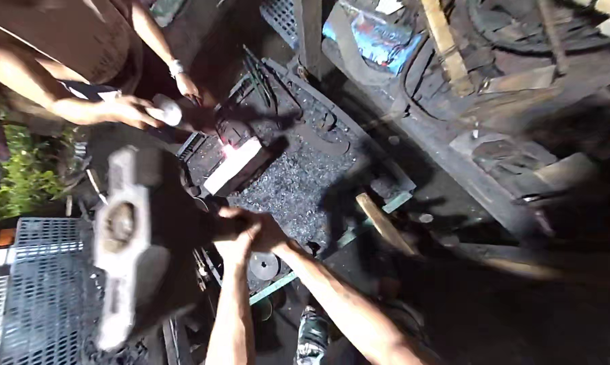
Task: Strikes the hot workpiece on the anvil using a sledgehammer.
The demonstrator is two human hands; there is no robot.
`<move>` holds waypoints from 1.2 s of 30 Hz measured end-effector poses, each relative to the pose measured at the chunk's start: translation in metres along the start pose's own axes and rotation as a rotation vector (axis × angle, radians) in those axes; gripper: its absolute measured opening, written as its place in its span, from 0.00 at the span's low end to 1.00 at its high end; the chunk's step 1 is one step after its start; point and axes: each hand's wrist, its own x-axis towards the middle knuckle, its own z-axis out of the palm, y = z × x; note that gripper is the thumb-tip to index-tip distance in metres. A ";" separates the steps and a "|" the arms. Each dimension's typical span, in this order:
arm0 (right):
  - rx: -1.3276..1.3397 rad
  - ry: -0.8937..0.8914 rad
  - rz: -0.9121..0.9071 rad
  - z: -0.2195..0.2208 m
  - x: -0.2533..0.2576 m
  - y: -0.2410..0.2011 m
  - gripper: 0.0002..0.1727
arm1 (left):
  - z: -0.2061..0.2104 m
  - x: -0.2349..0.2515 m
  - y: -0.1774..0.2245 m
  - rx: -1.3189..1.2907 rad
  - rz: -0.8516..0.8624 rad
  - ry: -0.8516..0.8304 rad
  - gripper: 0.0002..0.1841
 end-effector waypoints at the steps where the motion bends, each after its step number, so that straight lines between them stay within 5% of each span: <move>1: -0.034 0.015 0.000 0.002 0.027 0.012 0.21 | -0.002 0.026 -0.018 -0.027 0.045 -0.046 0.29; 3: -0.017 0.103 0.044 0.018 0.056 0.070 0.19 | -0.003 0.052 -0.079 -0.053 -0.010 -0.097 0.25; 6: 0.008 0.021 0.465 0.044 0.034 0.165 0.18 | -0.004 0.027 -0.203 -0.031 -0.468 -0.040 0.15; 8: -0.045 -0.025 0.619 0.049 0.004 0.199 0.19 | -0.003 -0.012 -0.250 -0.043 -0.707 -0.026 0.15; 11: -0.097 -0.081 0.575 0.057 -0.084 0.203 0.21 | -0.003 -0.099 -0.233 -0.155 -0.795 0.068 0.17; 16: -0.097 -0.093 0.503 0.058 -0.230 0.156 0.28 | 0.010 -0.218 -0.106 -0.132 -0.833 0.137 0.31; 18: -0.050 -0.046 0.345 0.051 -0.216 0.119 0.30 | 0.007 -0.202 -0.054 -0.053 -0.713 0.091 0.35; 22: 0.002 -0.134 0.148 0.007 -0.080 0.002 0.28 | -0.004 -0.080 0.013 0.002 -0.283 0.013 0.37; 25: -0.019 0.042 0.052 0.022 0.015 0.031 0.21 | -0.017 0.011 -0.036 -0.018 -0.084 -0.020 0.39; 28: -0.044 0.110 0.214 0.044 0.042 0.120 0.18 | -0.015 0.036 -0.144 -0.126 -0.207 -0.058 0.22; 30: -0.112 0.014 0.466 0.053 0.029 0.175 0.20 | -0.011 0.015 -0.220 -0.168 -0.502 -0.029 0.14; 32: -0.154 -0.028 0.594 0.058 0.000 0.210 0.21 | -0.006 -0.023 -0.256 -0.187 -0.695 0.015 0.17; 36: -0.235 -0.143 0.645 0.051 -0.128 0.197 0.33 | 0.003 -0.146 -0.215 -0.313 -0.811 0.127 0.21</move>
